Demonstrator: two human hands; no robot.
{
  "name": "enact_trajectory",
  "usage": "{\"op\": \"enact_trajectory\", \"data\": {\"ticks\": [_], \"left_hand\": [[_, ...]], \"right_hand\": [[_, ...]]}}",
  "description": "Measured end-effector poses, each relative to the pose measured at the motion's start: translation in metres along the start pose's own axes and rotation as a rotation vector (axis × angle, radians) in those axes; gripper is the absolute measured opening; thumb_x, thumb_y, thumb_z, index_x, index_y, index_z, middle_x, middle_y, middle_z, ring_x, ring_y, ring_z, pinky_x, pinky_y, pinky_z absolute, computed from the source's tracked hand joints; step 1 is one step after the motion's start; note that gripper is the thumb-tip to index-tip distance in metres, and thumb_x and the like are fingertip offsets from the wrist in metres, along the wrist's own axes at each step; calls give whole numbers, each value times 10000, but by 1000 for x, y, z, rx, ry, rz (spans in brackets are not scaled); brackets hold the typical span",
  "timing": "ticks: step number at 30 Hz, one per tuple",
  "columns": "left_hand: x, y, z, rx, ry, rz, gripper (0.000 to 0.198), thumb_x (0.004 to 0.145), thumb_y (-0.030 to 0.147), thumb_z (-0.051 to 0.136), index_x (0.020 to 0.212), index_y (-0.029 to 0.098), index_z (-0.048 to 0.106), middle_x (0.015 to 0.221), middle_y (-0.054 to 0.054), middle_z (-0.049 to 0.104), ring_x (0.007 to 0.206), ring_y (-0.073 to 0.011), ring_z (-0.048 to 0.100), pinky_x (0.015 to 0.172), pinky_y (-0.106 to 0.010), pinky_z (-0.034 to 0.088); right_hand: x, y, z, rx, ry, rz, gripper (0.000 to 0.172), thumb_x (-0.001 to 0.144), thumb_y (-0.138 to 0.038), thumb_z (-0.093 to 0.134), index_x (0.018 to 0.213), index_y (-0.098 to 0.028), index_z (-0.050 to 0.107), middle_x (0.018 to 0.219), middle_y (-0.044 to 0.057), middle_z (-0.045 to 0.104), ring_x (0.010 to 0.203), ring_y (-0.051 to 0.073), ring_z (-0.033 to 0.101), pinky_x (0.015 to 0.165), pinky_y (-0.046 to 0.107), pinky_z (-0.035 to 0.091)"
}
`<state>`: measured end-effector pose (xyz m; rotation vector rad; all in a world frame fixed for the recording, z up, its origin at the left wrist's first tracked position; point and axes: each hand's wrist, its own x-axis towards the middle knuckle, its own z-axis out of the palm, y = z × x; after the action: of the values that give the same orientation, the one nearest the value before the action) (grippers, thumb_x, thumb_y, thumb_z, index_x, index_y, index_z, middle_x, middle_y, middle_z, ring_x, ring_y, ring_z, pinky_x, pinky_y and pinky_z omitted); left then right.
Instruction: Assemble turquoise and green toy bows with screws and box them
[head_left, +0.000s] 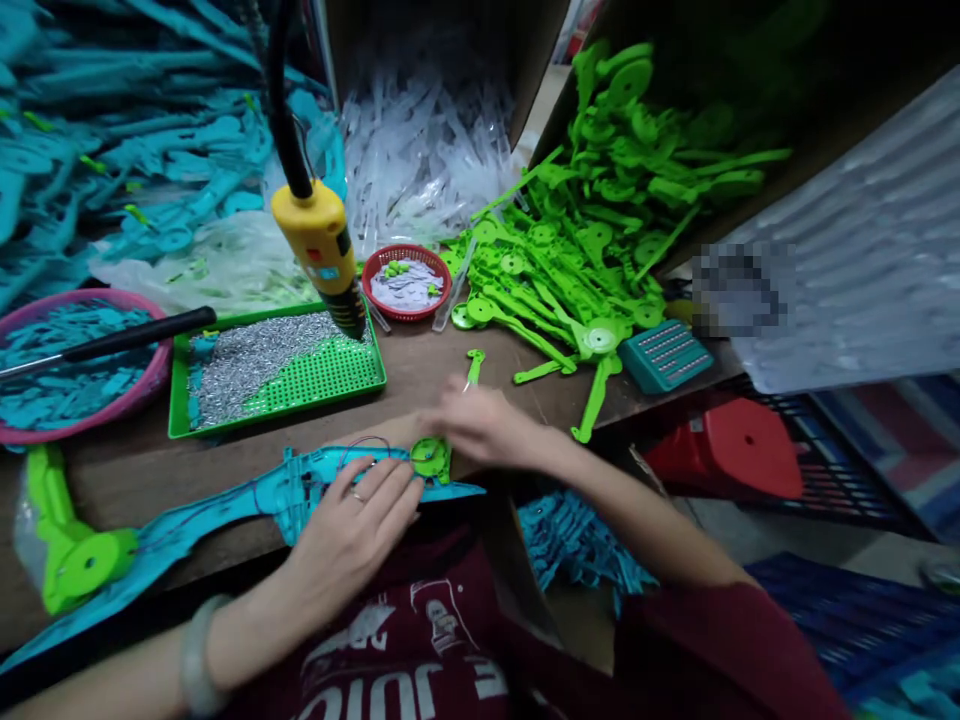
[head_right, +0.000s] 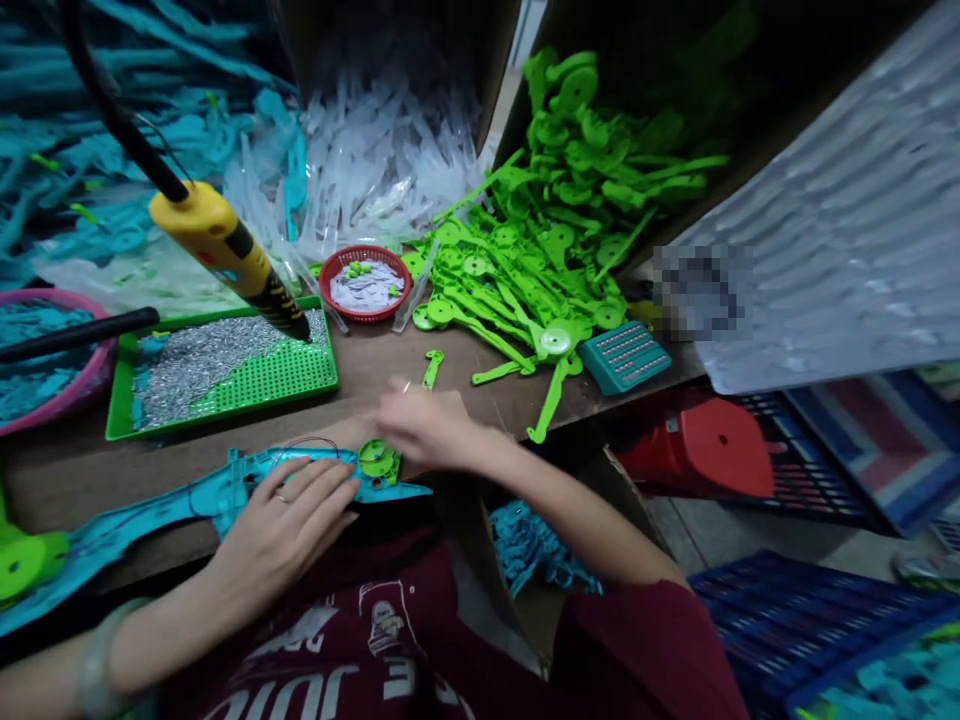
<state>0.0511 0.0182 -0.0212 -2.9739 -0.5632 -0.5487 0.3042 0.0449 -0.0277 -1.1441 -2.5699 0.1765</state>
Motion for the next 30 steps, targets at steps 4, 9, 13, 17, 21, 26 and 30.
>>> {"op": "enact_trajectory", "data": {"ticks": [4, 9, 13, 17, 21, 26, 30], "left_hand": [[-7, 17, 19, -34, 2, -42, 277, 1032, 196, 474, 1198, 85, 665, 1220, -124, 731, 1135, -255, 666, 1026, -459, 455], [1, 13, 30, -18, -17, -30, 263, 1019, 152, 487, 1177, 61, 678, 1230, -142, 728, 1107, -269, 682, 1003, -467, 458], [3, 9, 29, -35, -28, -17, 262, 1020, 152, 470, 1128, 81, 698, 1173, -131, 748, 1068, -272, 687, 994, -466, 455], [15, 9, 20, -60, -70, -57, 292, 1026, 265, 482, 1101, 84, 698, 1120, -154, 739, 1013, -295, 678, 991, -485, 460], [38, 15, 20, -86, -24, -136, 330, 994, 323, 552, 1165, 65, 667, 1169, -196, 695, 1076, -329, 638, 996, -493, 464], [64, 17, 47, -162, -110, -211, 424, 967, 339, 598, 1264, 36, 602, 1237, -213, 643, 1127, -345, 585, 965, -475, 476], [74, 12, 59, -138, -217, -209, 323, 965, 308, 593, 1155, 51, 642, 1116, -189, 653, 1023, -320, 593, 864, -426, 486]], "right_hand": [[35, 98, -21, -215, -13, 406, 176, 901, -228, 602, 1007, -105, 670, 1101, 197, 622, 1133, 357, 518, 879, 505, 475], [58, 138, -9, -245, -139, 452, 417, 843, -422, 724, 1060, -75, 641, 1362, 239, 487, 1263, 397, 458, 979, 510, 450], [50, 131, -5, -322, -194, 286, 235, 968, -225, 493, 1138, -112, 611, 1371, 193, 539, 1252, 334, 507, 985, 493, 447], [30, 116, -26, -307, -130, 254, 323, 1007, -213, 345, 1218, -131, 576, 1380, 171, 568, 1178, 285, 582, 935, 475, 492], [-11, 70, -51, -316, 85, 290, 354, 1020, -285, 324, 1192, -159, 607, 1354, 157, 594, 1126, 267, 614, 871, 454, 531], [-86, 7, -38, -291, -139, 130, 303, 992, -145, 383, 1058, -194, 675, 1198, 155, 691, 939, 233, 652, 730, 389, 557], [-116, -13, -6, -176, -103, 295, 321, 964, -109, 412, 1177, -132, 651, 1254, 214, 645, 1019, 274, 650, 829, 438, 584]]}}
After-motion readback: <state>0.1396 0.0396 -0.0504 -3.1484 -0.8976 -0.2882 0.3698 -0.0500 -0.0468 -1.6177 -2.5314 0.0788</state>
